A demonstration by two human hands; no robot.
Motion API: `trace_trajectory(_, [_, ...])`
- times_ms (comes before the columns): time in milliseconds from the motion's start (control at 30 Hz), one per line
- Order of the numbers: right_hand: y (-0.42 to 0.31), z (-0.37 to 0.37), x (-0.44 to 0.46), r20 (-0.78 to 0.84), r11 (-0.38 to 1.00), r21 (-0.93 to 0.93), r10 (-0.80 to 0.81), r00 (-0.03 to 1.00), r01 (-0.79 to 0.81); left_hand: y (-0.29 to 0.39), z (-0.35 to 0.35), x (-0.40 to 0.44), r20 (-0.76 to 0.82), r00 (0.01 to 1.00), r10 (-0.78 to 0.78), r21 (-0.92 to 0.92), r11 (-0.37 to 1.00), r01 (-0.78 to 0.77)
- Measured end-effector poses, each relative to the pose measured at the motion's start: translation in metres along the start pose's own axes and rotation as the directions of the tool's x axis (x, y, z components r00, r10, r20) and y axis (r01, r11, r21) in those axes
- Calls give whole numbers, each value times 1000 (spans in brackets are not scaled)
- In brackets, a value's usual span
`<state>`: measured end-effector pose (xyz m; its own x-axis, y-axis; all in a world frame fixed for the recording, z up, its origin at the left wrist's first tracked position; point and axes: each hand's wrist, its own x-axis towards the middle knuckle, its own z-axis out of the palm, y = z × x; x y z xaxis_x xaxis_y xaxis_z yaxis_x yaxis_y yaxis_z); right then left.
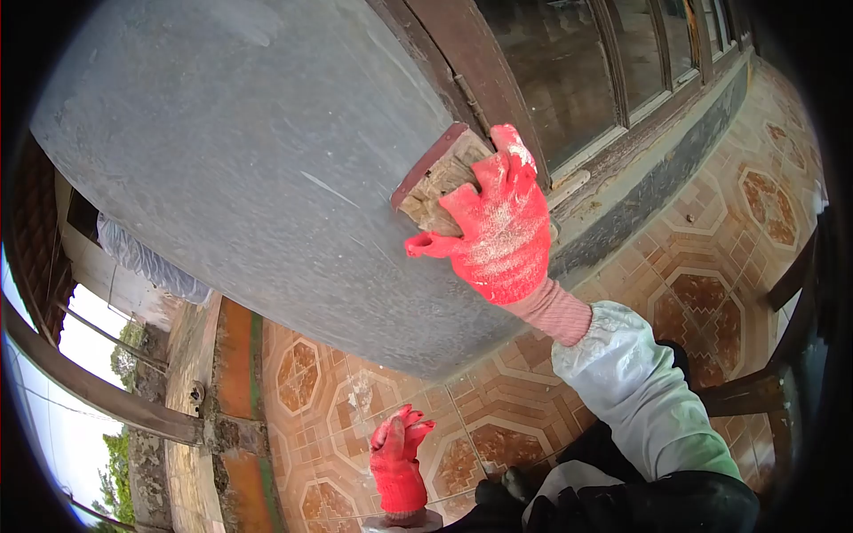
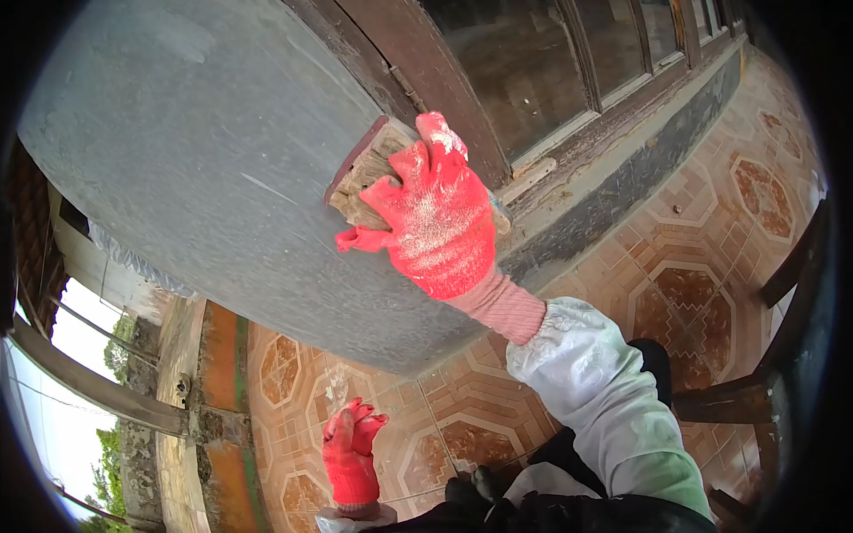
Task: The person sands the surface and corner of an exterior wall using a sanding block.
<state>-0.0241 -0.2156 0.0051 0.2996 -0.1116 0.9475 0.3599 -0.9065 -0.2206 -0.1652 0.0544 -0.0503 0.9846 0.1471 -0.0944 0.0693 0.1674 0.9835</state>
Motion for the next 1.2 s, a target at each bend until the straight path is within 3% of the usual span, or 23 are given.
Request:
trace_trajectory(67, [2,-7,-1,-125,992,-113,-67,990,53,2,7,2,-4,1000,6,-12,1000,-6])
trace_trajectory(167, [34,47,-162,203,993,40,-116,972,111,2,14,0,22,1000,12,-13,1000,-12])
trace_trajectory(267, [58,41,-222,392,969,111,-248,886,222,0,15,-6,38,999,7,30,1000,-8])
trace_trajectory(367, [47,38,-188,315,997,73,-32,949,9,-4,7,-5,50,998,-45,92,995,40])
trace_trajectory(467, [20,-5,-36,-5,1000,4,-15,1000,15,-4,12,-3,7,996,-85,79,993,84])
trace_trajectory(500, [15,-7,-16,6,1000,5,-7,1000,7,-2,15,-1,3,999,-54,67,996,54])
trace_trajectory(567, [13,-7,9,-205,995,-62,62,977,-77,-1,17,0,0,1000,-24,48,999,24])
trace_trajectory(633, [32,20,-39,-249,995,-97,13,969,-38,-1,19,3,14,1000,4,41,999,-4])
trace_trajectory(667, [24,20,-79,-184,993,-53,98,978,-110,-1,20,2,14,1000,8,35,999,-9])
trace_trajectory(733, [39,55,-182,-132,998,-54,30,991,-38,-1,21,-3,13,1000,16,14,1000,-17])
trace_trajectory(767, [48,59,-228,50,997,-76,-6,999,10,-1,23,-2,20,999,30,12,999,-31])
trace_trajectory(867, [50,65,-247,248,996,-56,-50,968,66,-4,17,-8,12,1000,-8,72,997,8])
trace_trajectory(1067, [15,17,-66,-110,994,-5,106,988,-108,-2,18,-2,15,1000,-9,59,998,8])
trace_trajectory(1200, [16,35,-100,-184,989,-89,99,978,-117,0,23,2,3,1000,-3,70,998,3])
